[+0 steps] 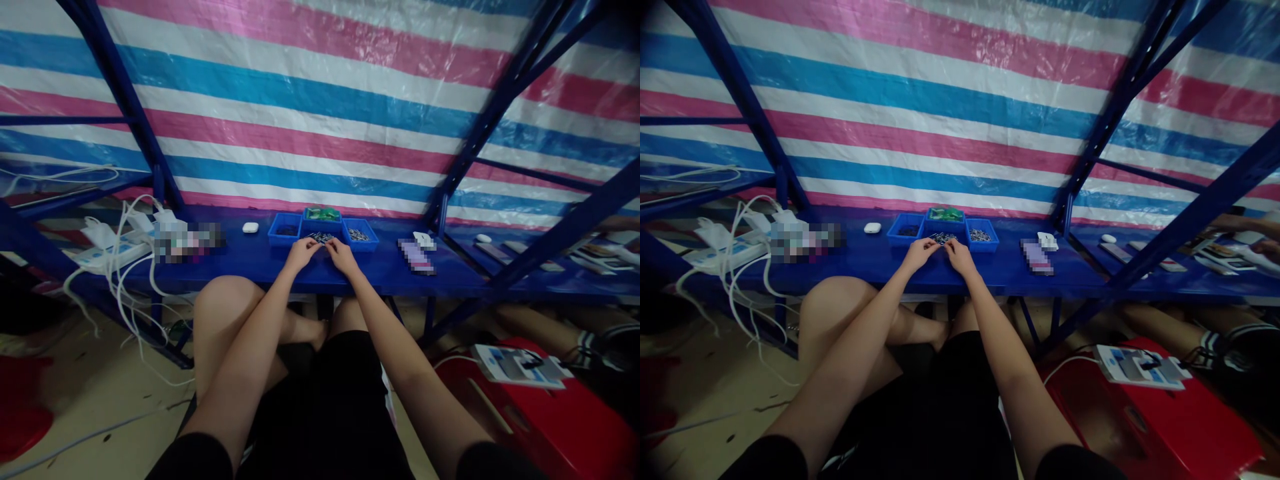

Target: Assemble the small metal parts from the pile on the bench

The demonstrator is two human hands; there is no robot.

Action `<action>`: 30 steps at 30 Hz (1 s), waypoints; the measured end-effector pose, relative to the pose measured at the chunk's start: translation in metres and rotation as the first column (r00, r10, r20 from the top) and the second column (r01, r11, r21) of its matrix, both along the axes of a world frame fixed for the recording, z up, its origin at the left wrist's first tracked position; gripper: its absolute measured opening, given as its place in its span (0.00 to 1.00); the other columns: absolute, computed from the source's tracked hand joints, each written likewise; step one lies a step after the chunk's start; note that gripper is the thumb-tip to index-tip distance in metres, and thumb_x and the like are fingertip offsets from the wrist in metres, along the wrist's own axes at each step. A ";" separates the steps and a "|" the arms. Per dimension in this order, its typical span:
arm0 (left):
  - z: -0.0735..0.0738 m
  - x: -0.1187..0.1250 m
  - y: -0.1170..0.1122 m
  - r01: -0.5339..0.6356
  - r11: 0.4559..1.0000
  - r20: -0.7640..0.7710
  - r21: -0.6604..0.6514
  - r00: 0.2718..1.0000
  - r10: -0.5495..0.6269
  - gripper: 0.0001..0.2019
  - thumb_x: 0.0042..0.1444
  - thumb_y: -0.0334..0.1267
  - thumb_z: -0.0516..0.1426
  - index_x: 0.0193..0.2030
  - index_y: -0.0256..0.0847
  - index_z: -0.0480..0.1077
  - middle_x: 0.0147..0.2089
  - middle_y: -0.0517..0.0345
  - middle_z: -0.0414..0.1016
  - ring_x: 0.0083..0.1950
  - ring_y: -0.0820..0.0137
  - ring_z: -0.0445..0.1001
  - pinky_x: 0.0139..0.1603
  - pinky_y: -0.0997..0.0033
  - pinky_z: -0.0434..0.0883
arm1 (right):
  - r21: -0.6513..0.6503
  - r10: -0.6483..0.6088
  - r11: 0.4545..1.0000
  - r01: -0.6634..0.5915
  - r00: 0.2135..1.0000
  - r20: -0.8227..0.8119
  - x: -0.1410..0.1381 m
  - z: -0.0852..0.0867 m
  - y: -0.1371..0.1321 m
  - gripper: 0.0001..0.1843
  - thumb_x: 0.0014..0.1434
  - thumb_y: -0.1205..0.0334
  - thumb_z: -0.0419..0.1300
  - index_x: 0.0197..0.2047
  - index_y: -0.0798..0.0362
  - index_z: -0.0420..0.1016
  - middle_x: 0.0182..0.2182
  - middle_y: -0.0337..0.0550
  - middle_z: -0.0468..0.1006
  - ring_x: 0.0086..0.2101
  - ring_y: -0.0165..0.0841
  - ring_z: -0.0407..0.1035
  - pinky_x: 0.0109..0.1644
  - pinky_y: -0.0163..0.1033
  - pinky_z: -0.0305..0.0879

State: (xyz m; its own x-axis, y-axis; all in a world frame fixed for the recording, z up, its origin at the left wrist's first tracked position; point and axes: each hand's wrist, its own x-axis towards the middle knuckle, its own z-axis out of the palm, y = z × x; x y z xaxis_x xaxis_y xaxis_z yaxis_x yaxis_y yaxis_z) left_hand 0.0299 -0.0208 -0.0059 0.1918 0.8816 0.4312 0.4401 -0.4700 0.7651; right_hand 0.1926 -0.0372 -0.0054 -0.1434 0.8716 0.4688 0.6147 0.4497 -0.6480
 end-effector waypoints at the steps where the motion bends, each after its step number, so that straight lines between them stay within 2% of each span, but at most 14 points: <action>1: 0.000 0.000 0.000 -0.018 1.000 0.009 0.001 1.000 0.018 0.13 0.53 0.45 0.54 0.34 0.37 0.73 0.32 0.53 0.76 0.33 0.69 0.73 0.35 0.72 0.67 | -0.007 -0.013 1.000 0.013 1.000 -0.009 0.000 0.000 0.000 0.11 0.61 0.58 0.47 0.38 0.51 0.68 0.30 0.39 0.75 0.32 0.31 0.69 0.39 0.34 0.62; 11: -0.001 0.000 0.001 -0.030 0.999 0.036 -0.019 0.999 0.030 0.10 0.53 0.42 0.53 0.34 0.37 0.71 0.30 0.55 0.75 0.32 0.70 0.73 0.36 0.72 0.68 | -0.025 -0.066 0.998 0.065 0.997 -0.039 0.002 -0.002 0.002 0.11 0.62 0.58 0.46 0.37 0.50 0.66 0.29 0.39 0.75 0.32 0.31 0.69 0.38 0.33 0.61; 18: 0.000 -0.001 0.004 -0.012 1.000 0.127 0.012 0.992 0.010 0.12 0.54 0.43 0.53 0.35 0.36 0.71 0.33 0.54 0.76 0.35 0.70 0.73 0.39 0.72 0.68 | -0.046 0.080 0.996 -0.072 0.979 0.189 -0.001 0.000 0.001 0.07 0.59 0.60 0.51 0.36 0.50 0.70 0.32 0.40 0.76 0.34 0.31 0.69 0.40 0.33 0.61; 25: 0.001 0.000 0.002 0.106 0.994 0.087 -0.003 0.991 -0.106 0.10 0.51 0.39 0.56 0.37 0.36 0.73 0.39 0.52 0.77 0.39 0.68 0.74 0.44 0.69 0.69 | -0.021 0.046 0.999 -0.043 0.993 0.112 0.000 -0.003 0.002 0.09 0.60 0.61 0.49 0.38 0.51 0.70 0.30 0.39 0.76 0.32 0.31 0.69 0.39 0.33 0.61; 30: 0.000 0.001 0.001 0.087 0.996 0.054 0.017 0.995 -0.087 0.08 0.51 0.36 0.55 0.35 0.36 0.72 0.36 0.53 0.76 0.37 0.69 0.74 0.42 0.70 0.69 | -0.012 0.069 0.998 -0.068 0.989 0.128 0.000 -0.002 0.002 0.08 0.59 0.61 0.52 0.36 0.50 0.72 0.31 0.39 0.76 0.33 0.31 0.70 0.40 0.34 0.62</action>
